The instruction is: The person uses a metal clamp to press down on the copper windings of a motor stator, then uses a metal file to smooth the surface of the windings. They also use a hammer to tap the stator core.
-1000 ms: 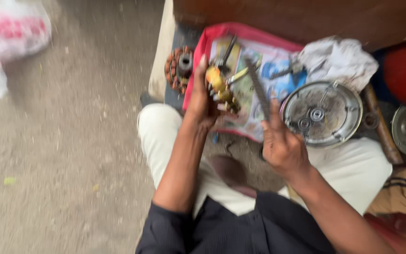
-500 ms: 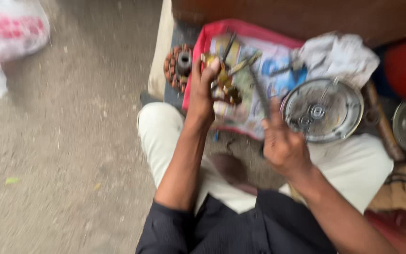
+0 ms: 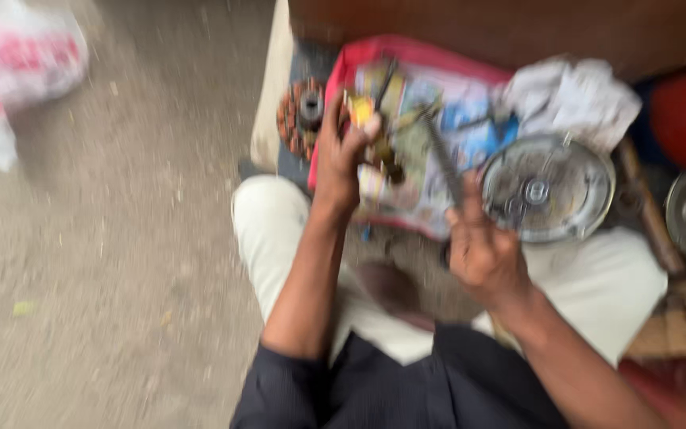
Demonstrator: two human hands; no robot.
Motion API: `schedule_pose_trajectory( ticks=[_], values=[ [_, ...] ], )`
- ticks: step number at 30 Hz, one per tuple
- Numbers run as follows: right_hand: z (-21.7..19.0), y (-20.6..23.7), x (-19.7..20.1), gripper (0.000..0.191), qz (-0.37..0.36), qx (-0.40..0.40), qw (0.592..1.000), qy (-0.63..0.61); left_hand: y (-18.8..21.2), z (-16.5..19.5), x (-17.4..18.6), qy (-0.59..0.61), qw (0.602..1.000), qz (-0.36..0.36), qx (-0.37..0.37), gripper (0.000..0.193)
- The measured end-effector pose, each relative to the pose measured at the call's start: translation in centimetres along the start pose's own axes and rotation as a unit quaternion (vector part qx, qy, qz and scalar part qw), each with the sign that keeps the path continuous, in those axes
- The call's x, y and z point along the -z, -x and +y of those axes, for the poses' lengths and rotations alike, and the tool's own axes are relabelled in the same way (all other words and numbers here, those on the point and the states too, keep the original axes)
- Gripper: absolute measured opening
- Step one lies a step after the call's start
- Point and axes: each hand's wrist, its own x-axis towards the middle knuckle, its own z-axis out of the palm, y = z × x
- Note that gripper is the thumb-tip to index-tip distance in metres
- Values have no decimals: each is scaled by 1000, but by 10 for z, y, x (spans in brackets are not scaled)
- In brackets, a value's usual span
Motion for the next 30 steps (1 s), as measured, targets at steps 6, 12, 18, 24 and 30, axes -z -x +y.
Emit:
schedule_pose_trajectory(
  ticks=[6, 12, 18, 24, 30],
  values=[
    [1, 3, 0, 66, -41, -11, 999, -14, -4, -3, 2, -42, 998, -28, -42, 83],
    [0, -2, 1, 68, -162, -80, 983, 20, -3, -2, 3, -8, 999, -23, -25, 85],
    [8, 6, -4, 43, -93, 138, 980, 106, -2, -2, 3, -8, 998, -14, -58, 87],
    [-2, 4, -4, 57, 76, 58, 995, -32, -2, 1, 6, 28, 998, -20, -49, 87],
    [-2, -1, -2, 56, -13, -21, 1000, -12, -2, 0, 6, 34, 998, -30, -47, 85]
  ],
)
